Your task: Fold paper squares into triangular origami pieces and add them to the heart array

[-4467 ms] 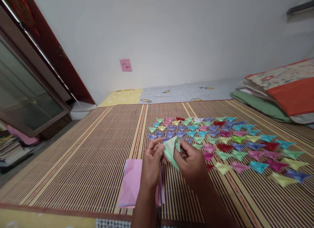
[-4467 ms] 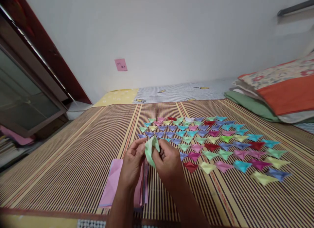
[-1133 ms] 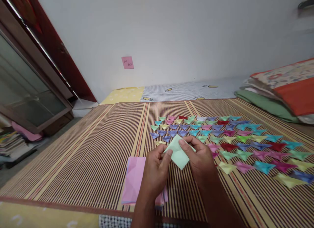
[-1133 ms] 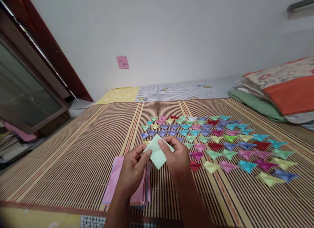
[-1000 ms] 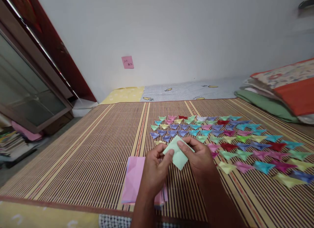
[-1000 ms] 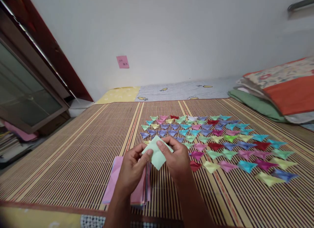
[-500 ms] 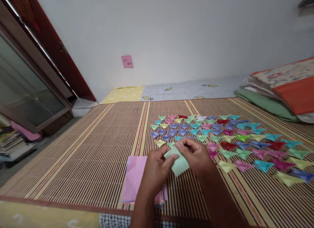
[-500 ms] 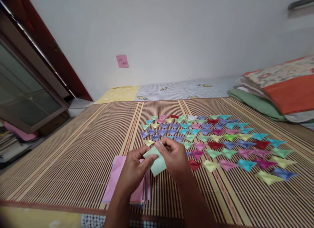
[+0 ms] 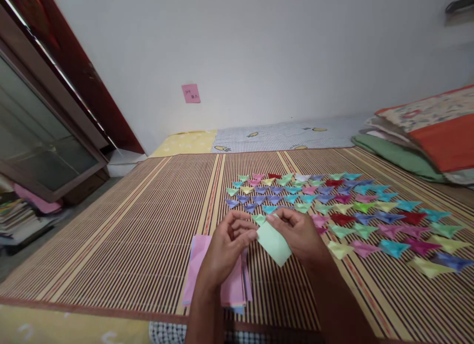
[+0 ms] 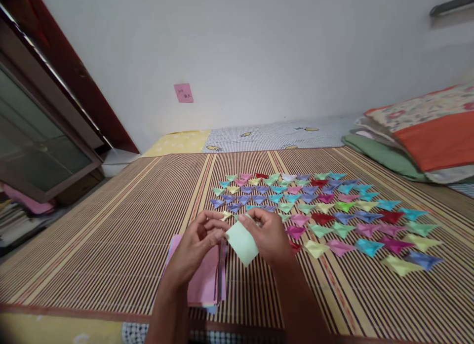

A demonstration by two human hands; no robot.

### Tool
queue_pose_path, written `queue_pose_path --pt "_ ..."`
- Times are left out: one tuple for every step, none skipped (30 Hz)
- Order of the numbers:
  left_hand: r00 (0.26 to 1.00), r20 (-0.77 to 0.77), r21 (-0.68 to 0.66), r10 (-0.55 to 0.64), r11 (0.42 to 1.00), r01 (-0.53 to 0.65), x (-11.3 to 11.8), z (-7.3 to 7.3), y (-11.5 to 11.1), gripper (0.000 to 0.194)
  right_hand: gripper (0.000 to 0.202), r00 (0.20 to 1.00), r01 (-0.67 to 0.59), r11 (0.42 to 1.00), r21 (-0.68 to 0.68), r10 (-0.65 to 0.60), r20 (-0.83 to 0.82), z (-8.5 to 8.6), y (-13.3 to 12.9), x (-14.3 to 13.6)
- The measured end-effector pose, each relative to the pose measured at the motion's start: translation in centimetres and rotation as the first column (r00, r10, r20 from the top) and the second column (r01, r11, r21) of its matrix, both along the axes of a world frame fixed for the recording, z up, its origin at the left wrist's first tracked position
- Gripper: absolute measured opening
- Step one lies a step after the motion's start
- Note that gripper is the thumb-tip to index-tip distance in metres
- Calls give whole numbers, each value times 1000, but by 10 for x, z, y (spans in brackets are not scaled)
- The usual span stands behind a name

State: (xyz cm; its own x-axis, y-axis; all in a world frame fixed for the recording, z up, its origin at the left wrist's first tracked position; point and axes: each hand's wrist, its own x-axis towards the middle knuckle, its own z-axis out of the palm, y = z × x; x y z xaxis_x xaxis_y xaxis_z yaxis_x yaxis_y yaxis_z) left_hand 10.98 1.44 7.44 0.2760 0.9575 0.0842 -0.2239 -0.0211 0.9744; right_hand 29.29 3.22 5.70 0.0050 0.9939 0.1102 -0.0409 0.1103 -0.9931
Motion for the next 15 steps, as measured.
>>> queue_pose_path --pt "1000 2 12 -12 1000 12 0 1 -1 29 35 1000 -28 1000 8 28 11 -1 0 -3" --pt "999 -11 28 -47 999 47 1 1 -1 26 33 999 -46 999 21 46 21 -1 0 -7" --pt "995 -36 43 -89 995 90 1 1 -2 21 31 998 -54 998 35 53 30 -2 0 -12" --pt "990 -66 51 -128 990 131 1 0 -2 17 30 998 -61 997 48 59 38 -2 0 -15" --pt "984 -90 49 -153 986 158 1 -2 -2 16 29 997 -67 996 54 65 40 -1 0 -18" --pt "982 -100 36 -163 985 167 0 -5 -1 17 28 997 -75 996 51 73 34 -1 -1 -19" --pt "984 -88 13 -155 987 157 -1 -7 0 20 28 996 -87 995 41 86 22 0 -1 -19" --pt "990 -51 -16 -132 991 131 -2 -10 2 21 29 995 -99 995 30 99 10 1 -2 -17" --pt "996 2 -45 -94 995 94 -3 -12 4 24 30 994 -108 994 24 108 1 3 -3 -15" --pt "997 62 -78 -50 995 54 -3 -14 5 26 31 994 -113 993 27 113 1 4 -3 -12" --pt "992 125 -112 -5 994 19 -4 -15 7 29 32 993 -116 992 40 116 10 5 -4 -8" --pt "982 184 -147 33 989 -5 -4 -16 8 32 31 992 -126 990 62 124 28 6 -4 -5" --pt "970 236 -180 62 983 -19 -4 -16 10 35 30 989 -146 986 86 142 48 7 -4 -2" --pt "957 277 -206 84 978 -26 -4 -16 10 37 28 983 -177 979 104 171 63 7 -4 0" --pt "946 308 -226 99 974 -29 -4 -16 11 38 27 976 -214 970 112 206 75 7 -4 2"
